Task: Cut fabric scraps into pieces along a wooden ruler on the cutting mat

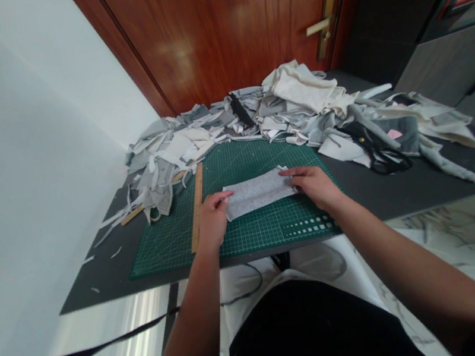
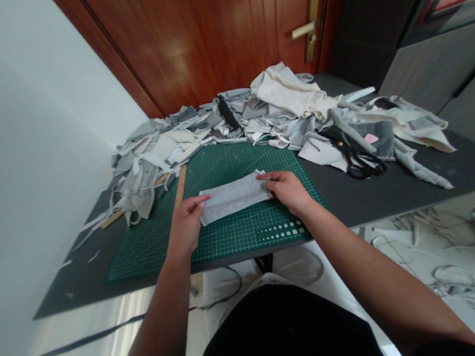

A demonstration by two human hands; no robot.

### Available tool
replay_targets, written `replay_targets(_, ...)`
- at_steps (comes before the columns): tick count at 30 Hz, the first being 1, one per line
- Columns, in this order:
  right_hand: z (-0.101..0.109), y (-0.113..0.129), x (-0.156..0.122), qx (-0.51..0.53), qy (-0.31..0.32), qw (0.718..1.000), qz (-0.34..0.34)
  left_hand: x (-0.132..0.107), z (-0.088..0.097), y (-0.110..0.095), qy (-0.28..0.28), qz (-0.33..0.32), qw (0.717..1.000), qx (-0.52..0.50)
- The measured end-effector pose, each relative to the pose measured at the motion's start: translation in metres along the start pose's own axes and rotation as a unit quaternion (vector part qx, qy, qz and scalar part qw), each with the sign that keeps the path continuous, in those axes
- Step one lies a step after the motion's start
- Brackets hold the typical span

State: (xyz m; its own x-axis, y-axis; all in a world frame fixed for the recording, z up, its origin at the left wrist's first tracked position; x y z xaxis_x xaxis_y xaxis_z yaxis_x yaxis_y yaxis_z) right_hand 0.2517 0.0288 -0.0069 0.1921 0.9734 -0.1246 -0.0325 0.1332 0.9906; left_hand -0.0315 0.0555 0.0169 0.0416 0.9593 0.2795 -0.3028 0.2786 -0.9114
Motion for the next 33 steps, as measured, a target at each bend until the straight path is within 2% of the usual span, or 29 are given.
replay_targets(4,0.010,-0.001,0.000,-0.053,-0.012,0.998,0.008,-0.001,0.000,0.010,0.051,0.044,0.996,-0.050)
replay_targets(7,0.017,-0.001,0.000,-0.126,-0.027,0.992,0.007,-0.004,-0.003,0.009,0.120,0.049,0.988,-0.083)
replay_targets(10,0.019,0.004,0.000,-0.166,-0.017,0.986,0.018,-0.009,-0.003,-0.008,0.169,-0.013,0.984,-0.052)
replay_targets(14,0.017,0.017,-0.001,-0.197,0.038,0.979,0.039,-0.016,0.002,-0.035,0.153,-0.105,0.979,0.080)
replay_targets(16,0.018,0.028,-0.004,-0.259,0.051,0.963,0.062,-0.020,0.000,-0.048,0.158,-0.147,0.967,0.136)
replay_targets(18,0.014,0.045,-0.009,-0.339,0.059,0.933,0.106,-0.024,-0.003,-0.063,0.165,-0.198,0.950,0.175)
replay_targets(20,0.005,0.064,-0.019,-0.404,0.065,0.897,0.167,-0.029,-0.009,-0.078,0.184,-0.245,0.930,0.205)
replay_targets(22,-0.009,0.082,-0.033,-0.438,0.076,0.865,0.232,-0.035,-0.019,-0.091,0.226,-0.269,0.911,0.218)
replay_targets(24,-0.028,0.095,-0.048,-0.450,0.109,0.840,0.281,-0.038,-0.030,-0.100,0.271,-0.269,0.902,0.204)
replay_targets(27,-0.053,0.103,-0.066,-0.435,0.192,0.821,0.316,-0.034,-0.041,-0.105,0.300,-0.226,0.915,0.147)
replay_targets(29,-0.061,0.105,-0.073,-0.405,0.227,0.828,0.315,-0.029,-0.046,-0.103,0.305,-0.184,0.929,0.105)
replay_targets(33,-0.058,0.102,-0.072,-0.334,0.242,0.870,0.270,-0.022,-0.048,-0.095,0.292,-0.120,0.947,0.056)
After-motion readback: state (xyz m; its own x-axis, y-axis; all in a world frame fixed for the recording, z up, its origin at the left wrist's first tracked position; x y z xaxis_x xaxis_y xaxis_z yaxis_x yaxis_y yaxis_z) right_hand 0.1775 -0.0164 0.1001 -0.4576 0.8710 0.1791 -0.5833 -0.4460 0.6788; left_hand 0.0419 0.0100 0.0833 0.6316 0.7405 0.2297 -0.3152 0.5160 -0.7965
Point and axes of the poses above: each hand's wrist, its own x-axis towards the middle knuckle, its own z-axis out of the back of the hand, y = z × x, the point moved 7 cm from there along x, towards the middle knuckle, and after that the axes turned 9 degrees about -x, right-handed, at the moved point
